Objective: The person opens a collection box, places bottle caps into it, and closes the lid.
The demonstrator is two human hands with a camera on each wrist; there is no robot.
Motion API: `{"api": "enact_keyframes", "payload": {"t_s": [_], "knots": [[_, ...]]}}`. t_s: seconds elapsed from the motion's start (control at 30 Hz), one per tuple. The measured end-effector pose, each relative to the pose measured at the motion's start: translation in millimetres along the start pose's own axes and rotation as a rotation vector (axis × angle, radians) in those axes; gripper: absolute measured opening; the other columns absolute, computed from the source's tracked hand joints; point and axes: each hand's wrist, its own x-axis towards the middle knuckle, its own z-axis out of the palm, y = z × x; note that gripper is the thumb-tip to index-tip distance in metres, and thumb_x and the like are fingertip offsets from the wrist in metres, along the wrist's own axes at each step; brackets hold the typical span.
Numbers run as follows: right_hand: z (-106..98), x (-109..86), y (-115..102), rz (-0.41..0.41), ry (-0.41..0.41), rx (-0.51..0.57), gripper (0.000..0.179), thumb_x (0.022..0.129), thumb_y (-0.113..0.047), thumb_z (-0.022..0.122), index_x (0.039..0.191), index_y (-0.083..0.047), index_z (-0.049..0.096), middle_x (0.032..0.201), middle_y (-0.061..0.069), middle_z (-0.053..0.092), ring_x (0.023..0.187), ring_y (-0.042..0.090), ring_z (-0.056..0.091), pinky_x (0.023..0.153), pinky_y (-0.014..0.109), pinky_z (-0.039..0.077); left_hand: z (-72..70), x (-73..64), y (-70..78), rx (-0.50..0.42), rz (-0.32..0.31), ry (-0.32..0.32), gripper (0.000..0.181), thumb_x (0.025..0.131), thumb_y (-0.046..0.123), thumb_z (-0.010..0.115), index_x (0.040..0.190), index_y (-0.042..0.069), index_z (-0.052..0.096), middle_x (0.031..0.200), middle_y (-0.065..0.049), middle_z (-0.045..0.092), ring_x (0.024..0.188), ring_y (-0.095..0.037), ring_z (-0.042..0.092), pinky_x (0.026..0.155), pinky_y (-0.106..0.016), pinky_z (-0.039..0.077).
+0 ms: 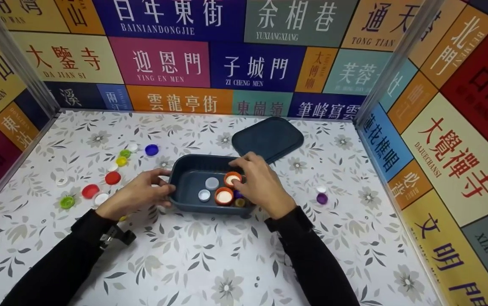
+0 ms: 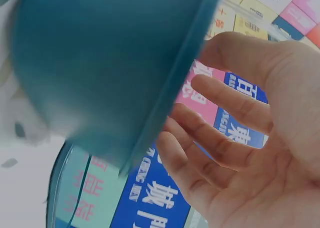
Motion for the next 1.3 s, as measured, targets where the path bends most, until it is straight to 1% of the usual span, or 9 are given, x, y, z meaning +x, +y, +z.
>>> {"api": "enact_keyframes", "payload": {"t_s": [0.23,0.4,0.47,0.63,0.7,0.8,1.03,1.17,1.3], "knots": [[-14.0,-17.2,24.2,0.041,0.112,0.002,0.043,0.098,-0.011,0.094,0.139,-0.007,0.083,0.132,0.019,0.078,0.125,0.040,0.076,0.111,0.059,0.062,-0.8,0.6,-0.3,0.067,0.028,0.024,0.061,0.110,0.012,0.076,0.167,0.003,0.055,0.117,-0.014,0.076,0.085,-0.019,0.079,0.083,-0.033,0.073],[-28.5,-30.1,41.2,0.092,0.167,-0.032,0.042,0.100,-0.011,0.092,0.140,-0.008,0.083,0.131,0.021,0.078,0.119,0.041,0.075,0.102,0.057,0.062,-1.7,1.1,-1.2,0.121,0.071,0.051,0.060,0.108,0.014,0.080,0.163,0.001,0.060,0.114,-0.011,0.076,0.090,-0.020,0.076,0.082,-0.031,0.068],[-34.3,-36.0,47.6,0.113,0.183,-0.053,0.042,0.100,-0.012,0.092,0.141,-0.009,0.083,0.128,0.021,0.078,0.115,0.040,0.074,0.096,0.055,0.061,-1.5,1.2,-1.1,0.119,0.085,0.062,0.060,0.106,0.013,0.081,0.161,0.001,0.061,0.113,-0.009,0.075,0.092,-0.020,0.074,0.083,-0.031,0.067],[-48.2,-49.8,65.7,0.162,0.206,-0.098,0.044,0.100,-0.012,0.091,0.142,-0.006,0.081,0.128,0.025,0.077,0.113,0.043,0.073,0.091,0.053,0.057,-0.2,0.3,0.0,0.058,0.111,0.088,0.063,0.103,0.006,0.083,0.162,0.002,0.061,0.114,-0.009,0.070,0.100,-0.019,0.071,0.086,-0.031,0.070],[-55.1,-55.1,72.4,0.200,0.192,-0.112,0.046,0.100,-0.015,0.091,0.144,-0.005,0.080,0.132,0.028,0.076,0.116,0.046,0.071,0.092,0.056,0.056,0.3,0.5,-0.5,0.030,0.122,0.094,0.067,0.102,0.003,0.083,0.165,0.003,0.059,0.117,-0.010,0.069,0.102,-0.019,0.071,0.086,-0.030,0.071],[-64.9,-64.0,82.6,0.271,0.136,-0.125,0.053,0.102,-0.020,0.089,0.150,-0.002,0.074,0.137,0.033,0.072,0.120,0.051,0.068,0.094,0.062,0.053,0.4,0.4,-2.5,-0.003,0.136,0.098,0.072,0.100,-0.001,0.083,0.167,0.005,0.057,0.122,-0.013,0.067,0.102,-0.019,0.072,0.086,-0.030,0.072],[-78.6,-85.3,109.4,0.449,-0.011,-0.129,0.075,0.105,-0.032,0.087,0.163,0.007,0.058,0.150,0.041,0.062,0.129,0.055,0.058,0.108,0.073,0.052,0.0,1.8,-5.2,-0.008,0.168,0.096,0.077,0.098,-0.003,0.083,0.169,0.006,0.055,0.127,-0.017,0.067,0.101,-0.019,0.072,0.087,-0.031,0.072],[-81.0,-92.0,124.9,0.521,-0.065,-0.131,0.083,0.104,-0.035,0.088,0.164,0.011,0.053,0.153,0.045,0.060,0.139,0.060,0.054,0.119,0.078,0.048,-0.3,2.0,-4.8,-0.018,0.153,0.098,0.079,0.098,-0.003,0.083,0.170,0.008,0.055,0.129,-0.017,0.066,0.104,-0.021,0.072,0.086,-0.030,0.072],[-80.2,-95.2,136.9,0.574,-0.103,-0.125,0.086,0.104,-0.039,0.087,0.165,0.011,0.052,0.149,0.043,0.064,0.133,0.056,0.056,0.122,0.078,0.047,0.2,3.0,-4.1,-0.006,0.134,0.099,0.079,0.098,-0.002,0.084,0.171,0.011,0.055,0.132,-0.017,0.066,0.107,-0.023,0.072,0.087,-0.031,0.072]]}}
